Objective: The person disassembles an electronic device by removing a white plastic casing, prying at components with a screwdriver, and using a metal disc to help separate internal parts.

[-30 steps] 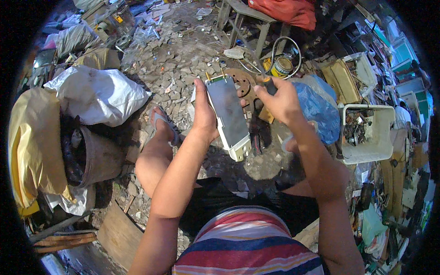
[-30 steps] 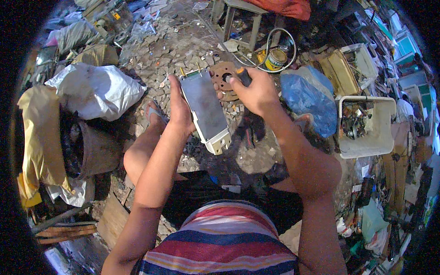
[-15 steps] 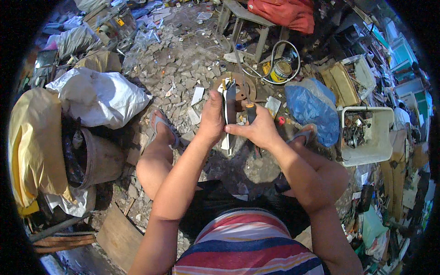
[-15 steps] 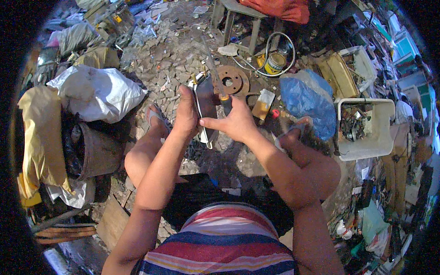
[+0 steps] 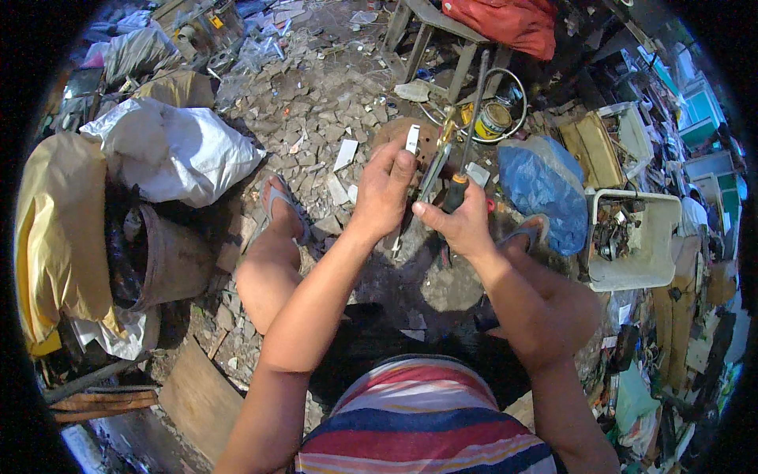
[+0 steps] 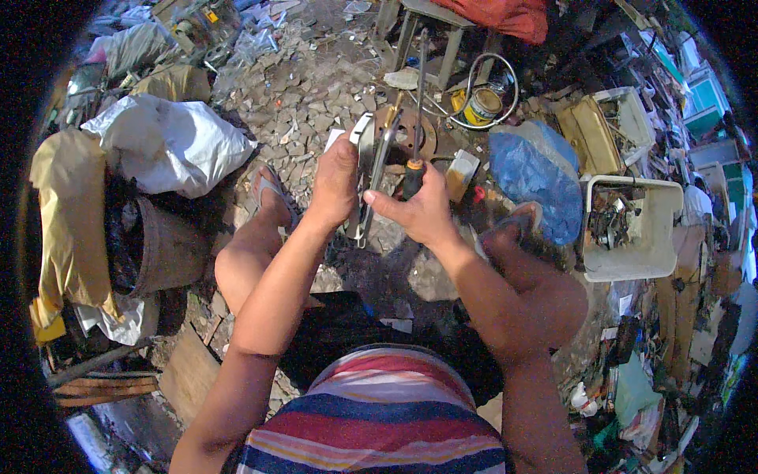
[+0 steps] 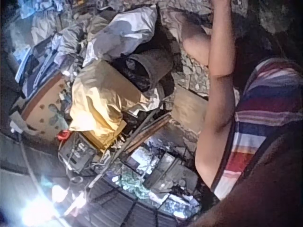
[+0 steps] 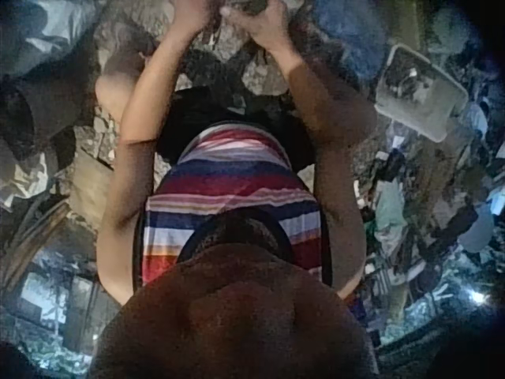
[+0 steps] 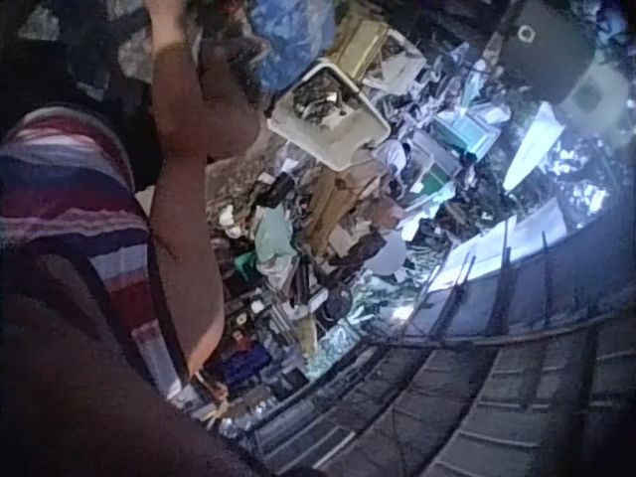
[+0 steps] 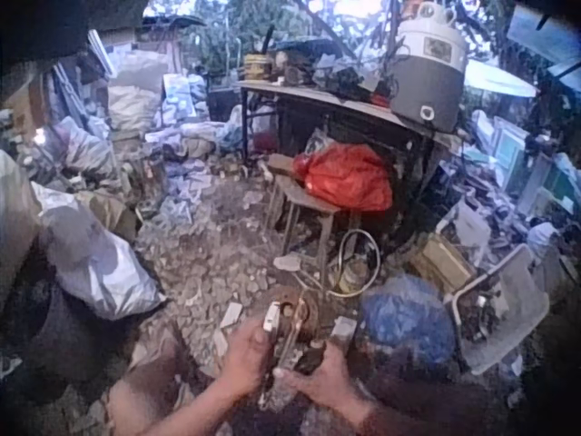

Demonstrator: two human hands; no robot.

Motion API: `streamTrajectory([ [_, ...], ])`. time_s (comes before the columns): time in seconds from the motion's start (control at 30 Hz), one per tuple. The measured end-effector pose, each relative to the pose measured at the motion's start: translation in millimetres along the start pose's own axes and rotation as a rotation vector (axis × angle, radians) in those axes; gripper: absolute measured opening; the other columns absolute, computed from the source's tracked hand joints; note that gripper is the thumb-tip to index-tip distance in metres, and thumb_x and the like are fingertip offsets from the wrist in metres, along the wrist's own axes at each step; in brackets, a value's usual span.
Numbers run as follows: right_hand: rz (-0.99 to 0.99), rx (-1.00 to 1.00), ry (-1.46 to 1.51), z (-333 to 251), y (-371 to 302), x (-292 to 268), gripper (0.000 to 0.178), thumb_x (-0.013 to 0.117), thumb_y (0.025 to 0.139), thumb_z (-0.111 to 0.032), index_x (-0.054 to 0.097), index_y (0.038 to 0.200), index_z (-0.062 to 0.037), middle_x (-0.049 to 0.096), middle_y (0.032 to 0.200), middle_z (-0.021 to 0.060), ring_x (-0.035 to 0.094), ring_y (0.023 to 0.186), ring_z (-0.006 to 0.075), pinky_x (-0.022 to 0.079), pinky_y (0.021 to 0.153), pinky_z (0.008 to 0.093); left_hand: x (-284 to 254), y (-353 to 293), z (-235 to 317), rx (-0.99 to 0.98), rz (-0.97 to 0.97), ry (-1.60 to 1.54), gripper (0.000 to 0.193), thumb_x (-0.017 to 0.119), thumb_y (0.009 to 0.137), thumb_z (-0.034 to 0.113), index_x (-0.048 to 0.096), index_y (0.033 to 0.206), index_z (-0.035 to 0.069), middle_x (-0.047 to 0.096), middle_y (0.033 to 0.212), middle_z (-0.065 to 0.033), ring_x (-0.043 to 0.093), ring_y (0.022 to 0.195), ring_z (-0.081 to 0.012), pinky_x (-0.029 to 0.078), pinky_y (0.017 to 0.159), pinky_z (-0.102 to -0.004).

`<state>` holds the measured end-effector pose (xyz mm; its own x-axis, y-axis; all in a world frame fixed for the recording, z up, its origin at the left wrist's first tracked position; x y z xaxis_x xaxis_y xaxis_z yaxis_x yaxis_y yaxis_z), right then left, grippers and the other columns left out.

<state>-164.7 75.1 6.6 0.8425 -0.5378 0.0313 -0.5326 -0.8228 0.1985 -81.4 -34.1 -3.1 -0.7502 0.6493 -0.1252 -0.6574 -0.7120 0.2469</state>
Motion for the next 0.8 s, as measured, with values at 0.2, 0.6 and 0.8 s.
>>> streamTrajectory([
  [0.2,0.2,0.166,0.119,1.6,6.6,-44.6,0.055,0.072,0.074,-0.028,0.053,0.117,-0.0001,0.061,0.103,0.0072,0.059,0.092,0.0173,0.048,0.083,0.0314,8.2,1.6,-20.9,-0.42,-0.055,-0.598,0.083,0.03,0.084,0.075,0.058,0.11,0.001,0.064,0.098,-0.0106,0.061,0.088,-0.0205,0.047,0.079,-0.0329],
  [0.6,0.193,0.165,0.334,-76.5,-1.8,-132.6,0.063,0.034,0.09,-0.053,0.048,0.125,-0.0017,0.061,0.108,0.0146,0.062,0.091,0.0232,0.056,0.071,0.0377,4.9,-0.4,-14.5,-0.373,-0.054,-0.849,0.106,0.025,0.073,0.087,0.042,0.134,0.001,0.055,0.124,-0.0214,0.057,0.111,-0.0342,0.046,0.095,-0.0451],
  [0.8,0.213,0.109,0.555,-70.7,-10.2,-172.8,0.06,0.033,0.092,-0.048,0.046,0.125,-0.0002,0.06,0.11,0.0181,0.064,0.091,0.0263,0.058,0.064,0.036,20.1,-2.8,-25.1,-0.36,-0.086,-0.774,0.101,0.028,0.075,0.084,0.042,0.133,0.002,0.056,0.122,-0.0188,0.059,0.108,-0.0303,0.048,0.092,-0.0419],
])
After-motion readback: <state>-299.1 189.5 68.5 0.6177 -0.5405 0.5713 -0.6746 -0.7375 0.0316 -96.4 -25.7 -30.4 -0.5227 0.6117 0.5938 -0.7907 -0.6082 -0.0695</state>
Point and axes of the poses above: each hand's wrist, its own y-axis towards the middle knuckle, its own x-axis out of the palm, z = x × y, the point moved 6 cm from there along y, towards the middle knuckle
